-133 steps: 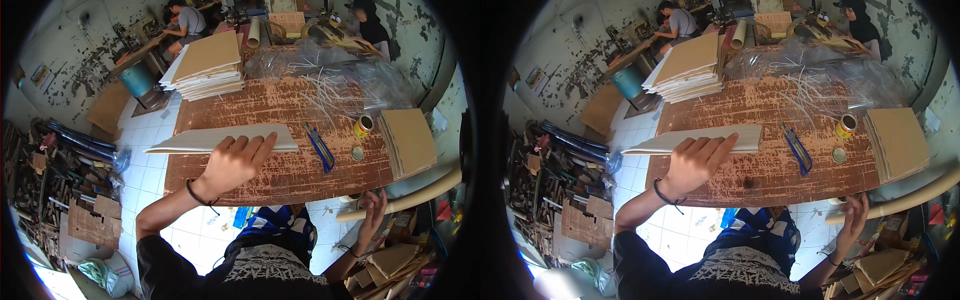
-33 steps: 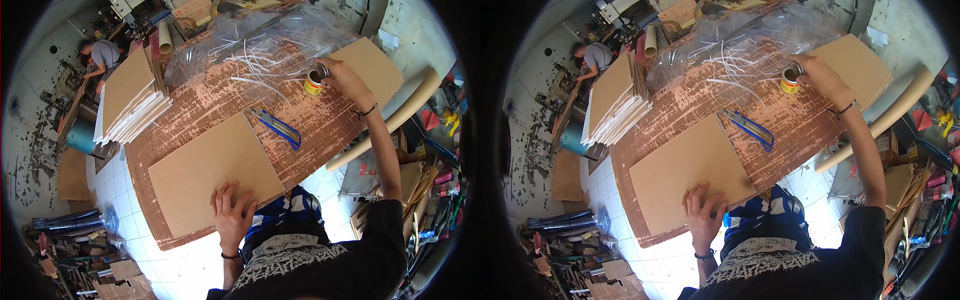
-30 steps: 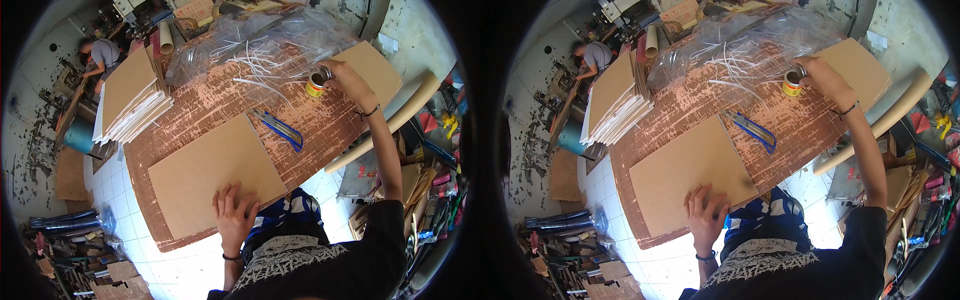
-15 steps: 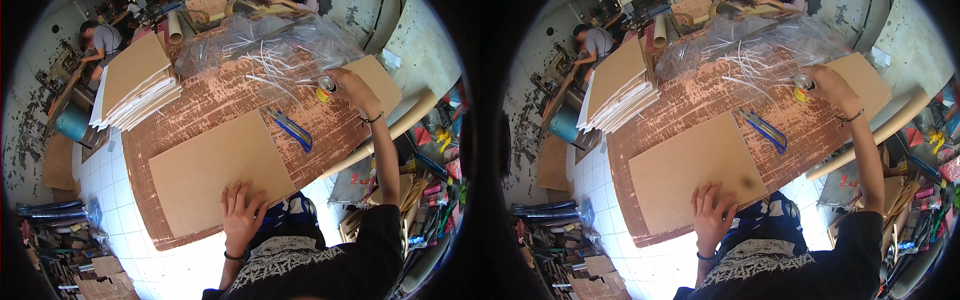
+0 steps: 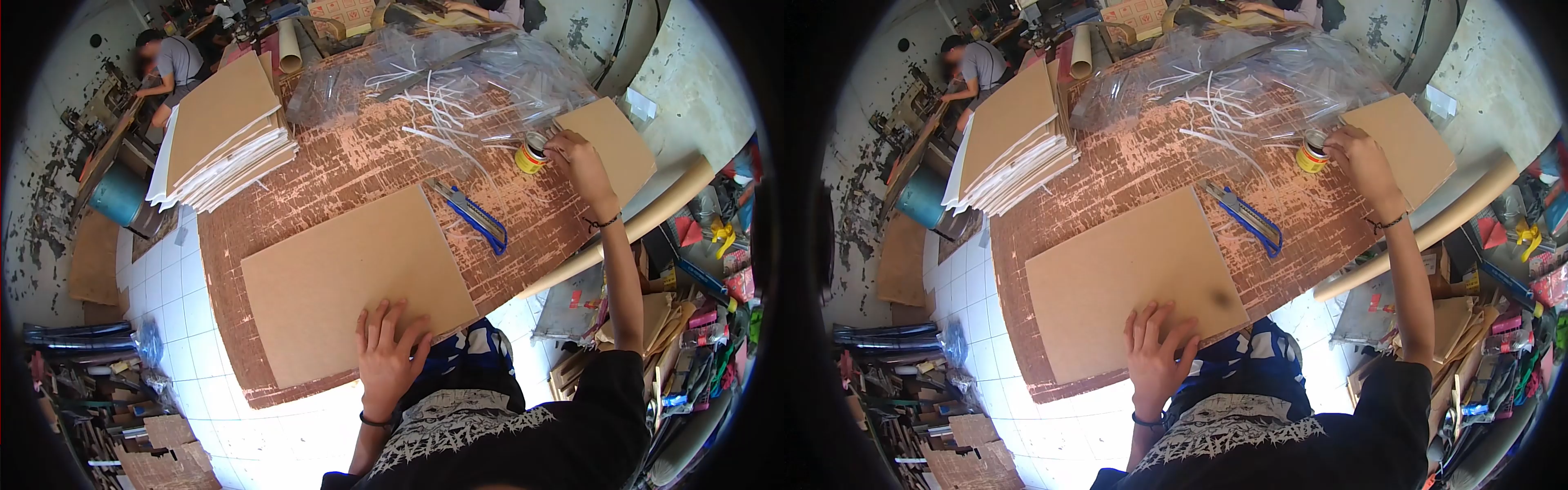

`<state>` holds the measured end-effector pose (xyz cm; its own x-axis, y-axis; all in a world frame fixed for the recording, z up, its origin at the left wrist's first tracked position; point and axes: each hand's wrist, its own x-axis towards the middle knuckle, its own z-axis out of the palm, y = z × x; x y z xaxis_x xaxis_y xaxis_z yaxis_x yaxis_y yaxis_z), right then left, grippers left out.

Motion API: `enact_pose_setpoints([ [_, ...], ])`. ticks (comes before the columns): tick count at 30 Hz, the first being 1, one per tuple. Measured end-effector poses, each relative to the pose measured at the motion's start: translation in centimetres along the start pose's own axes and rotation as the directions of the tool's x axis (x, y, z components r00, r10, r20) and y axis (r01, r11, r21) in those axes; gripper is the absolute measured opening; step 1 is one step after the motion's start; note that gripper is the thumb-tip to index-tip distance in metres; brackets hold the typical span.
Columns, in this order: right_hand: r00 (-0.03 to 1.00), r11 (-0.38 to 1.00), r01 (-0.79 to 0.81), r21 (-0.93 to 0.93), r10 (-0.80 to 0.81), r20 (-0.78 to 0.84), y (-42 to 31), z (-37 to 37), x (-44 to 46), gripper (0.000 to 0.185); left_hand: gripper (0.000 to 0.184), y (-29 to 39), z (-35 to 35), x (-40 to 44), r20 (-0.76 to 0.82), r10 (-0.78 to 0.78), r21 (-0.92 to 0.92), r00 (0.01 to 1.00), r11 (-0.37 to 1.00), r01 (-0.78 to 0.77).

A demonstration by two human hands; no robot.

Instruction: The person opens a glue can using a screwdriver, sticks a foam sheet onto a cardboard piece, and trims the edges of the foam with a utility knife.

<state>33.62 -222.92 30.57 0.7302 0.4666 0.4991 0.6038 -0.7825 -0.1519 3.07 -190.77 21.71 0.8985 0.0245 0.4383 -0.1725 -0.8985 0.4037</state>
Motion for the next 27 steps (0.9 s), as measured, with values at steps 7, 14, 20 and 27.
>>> enact_pose_setpoints([
  [7, 0.996, 0.991, 0.084, -0.103, -0.087, -0.031, -0.4, 0.2, -0.4, 0.022, 0.017, 0.4, 0.3, 0.1, -0.005, -0.02, 0.053, 1.0, 0.998, 0.02],
  [14, 0.997, 0.996, 0.059, 0.074, -0.055, -0.058, 1.1, 1.4, -0.6, 0.02, 0.017, 0.7, 0.5, 0.3, -0.038, -0.024, 0.072, 0.999, 0.997, 0.027],
  [20, 0.999, 0.998, 0.034, 0.054, -0.035, 0.023, 0.2, 0.5, -0.4, 0.019, 0.017, 0.8, 0.8, 0.2, -0.056, -0.048, 0.085, 0.997, 0.995, 0.053],
  [27, 0.991, 0.988, -0.083, 0.133, 0.068, 0.116, -0.3, 0.5, 0.5, 0.036, 0.019, 0.7, 0.5, 0.2, -0.052, -0.024, 0.07, 0.998, 0.997, 0.028],
])
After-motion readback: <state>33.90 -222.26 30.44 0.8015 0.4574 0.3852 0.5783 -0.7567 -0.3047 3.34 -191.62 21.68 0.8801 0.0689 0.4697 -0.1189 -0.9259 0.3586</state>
